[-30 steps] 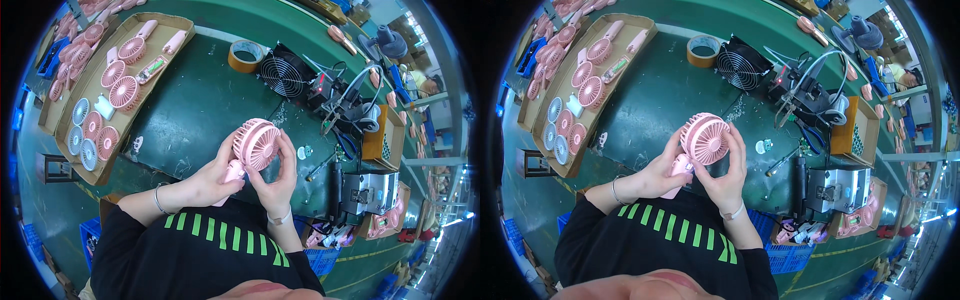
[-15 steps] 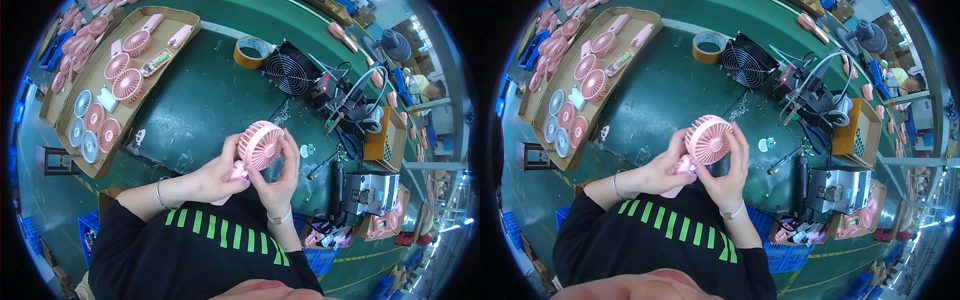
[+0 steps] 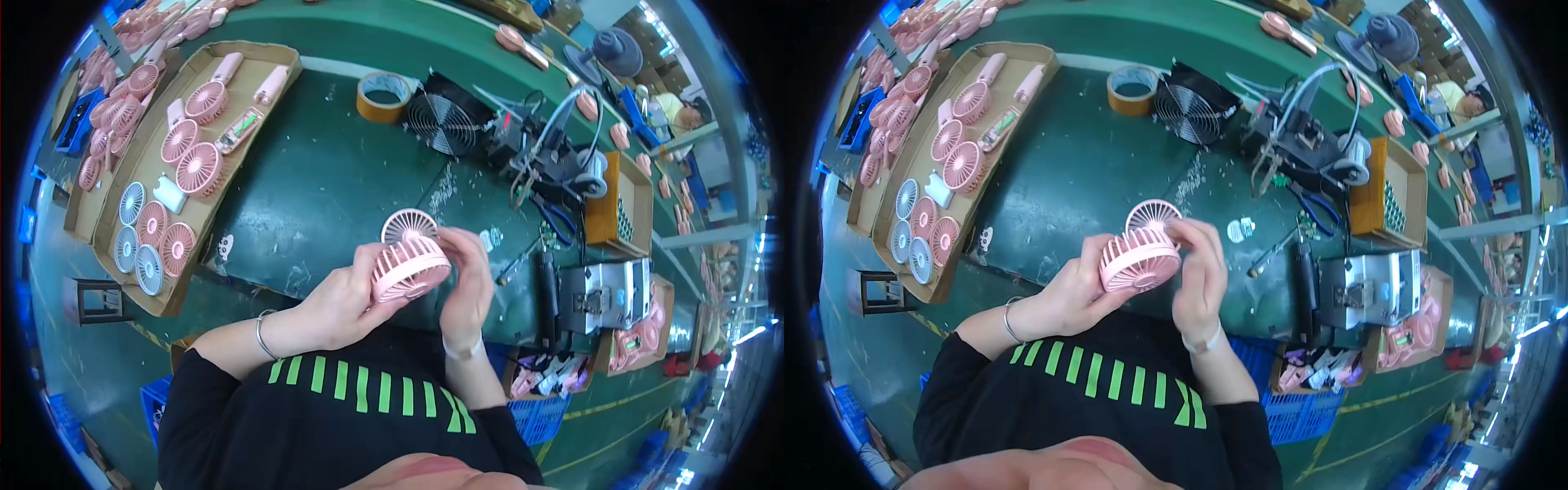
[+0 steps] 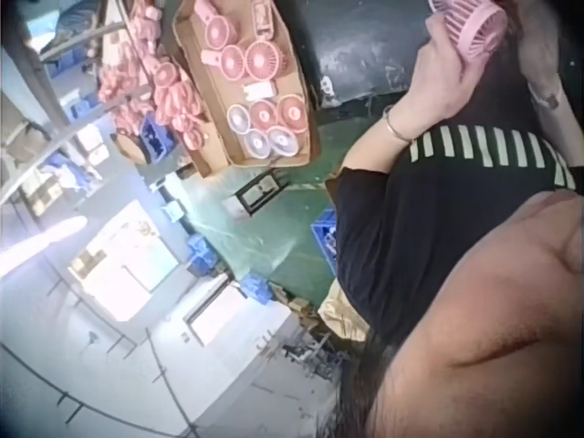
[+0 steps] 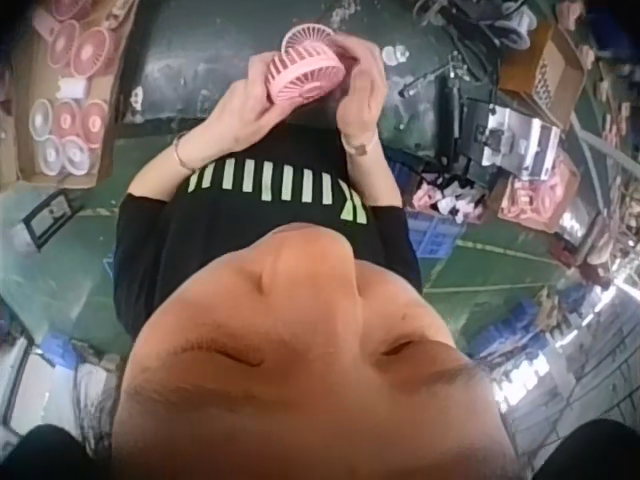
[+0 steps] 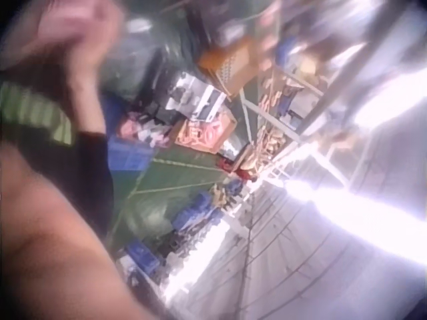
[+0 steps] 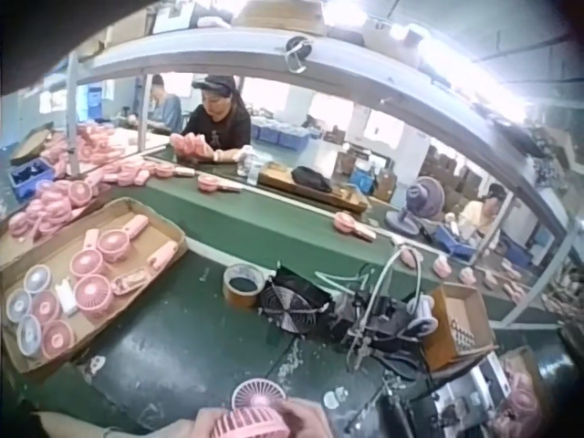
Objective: The person assembles portable electric fans by connecting internal parts, fitting the casing together, driving screws using an electric screwdriver, and placing assembled fans onto the shelf.
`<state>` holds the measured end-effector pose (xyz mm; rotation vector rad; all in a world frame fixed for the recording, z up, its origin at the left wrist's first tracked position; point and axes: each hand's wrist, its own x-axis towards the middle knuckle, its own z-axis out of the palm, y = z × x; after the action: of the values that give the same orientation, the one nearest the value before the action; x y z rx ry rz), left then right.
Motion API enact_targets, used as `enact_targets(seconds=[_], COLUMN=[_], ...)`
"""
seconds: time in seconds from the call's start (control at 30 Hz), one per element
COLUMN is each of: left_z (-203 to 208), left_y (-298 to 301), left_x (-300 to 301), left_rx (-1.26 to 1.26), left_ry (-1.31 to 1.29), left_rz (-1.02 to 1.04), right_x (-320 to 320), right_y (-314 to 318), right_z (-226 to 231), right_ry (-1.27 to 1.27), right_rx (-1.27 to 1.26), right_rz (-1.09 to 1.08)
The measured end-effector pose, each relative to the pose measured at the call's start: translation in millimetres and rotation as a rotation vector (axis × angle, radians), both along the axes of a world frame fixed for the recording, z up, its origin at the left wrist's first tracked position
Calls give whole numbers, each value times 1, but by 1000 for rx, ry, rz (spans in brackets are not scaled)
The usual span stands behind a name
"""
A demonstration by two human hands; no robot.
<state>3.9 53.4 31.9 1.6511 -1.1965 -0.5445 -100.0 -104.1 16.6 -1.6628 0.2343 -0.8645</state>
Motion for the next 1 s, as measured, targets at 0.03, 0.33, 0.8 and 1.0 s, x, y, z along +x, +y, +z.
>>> enact_targets(seconds=[0.03, 0.33, 0.8, 1.0], left_z=[-4, -10, 77, 14], left_y=[-1, 7, 6, 6], left_x=[-2, -4, 168, 309], left_rx=[13, 36, -42, -106], left_ry=[-53, -183, 616, -396], left_rz=[-43, -47, 201, 820], right_x=[5, 12, 2, 8], right_y=[-7, 6, 10, 17], right_z=[1, -10, -35, -27], right_ry=[23, 15, 121, 210], right_rx=[-58, 92, -162, -527], right_rz=[38, -86, -158, -154])
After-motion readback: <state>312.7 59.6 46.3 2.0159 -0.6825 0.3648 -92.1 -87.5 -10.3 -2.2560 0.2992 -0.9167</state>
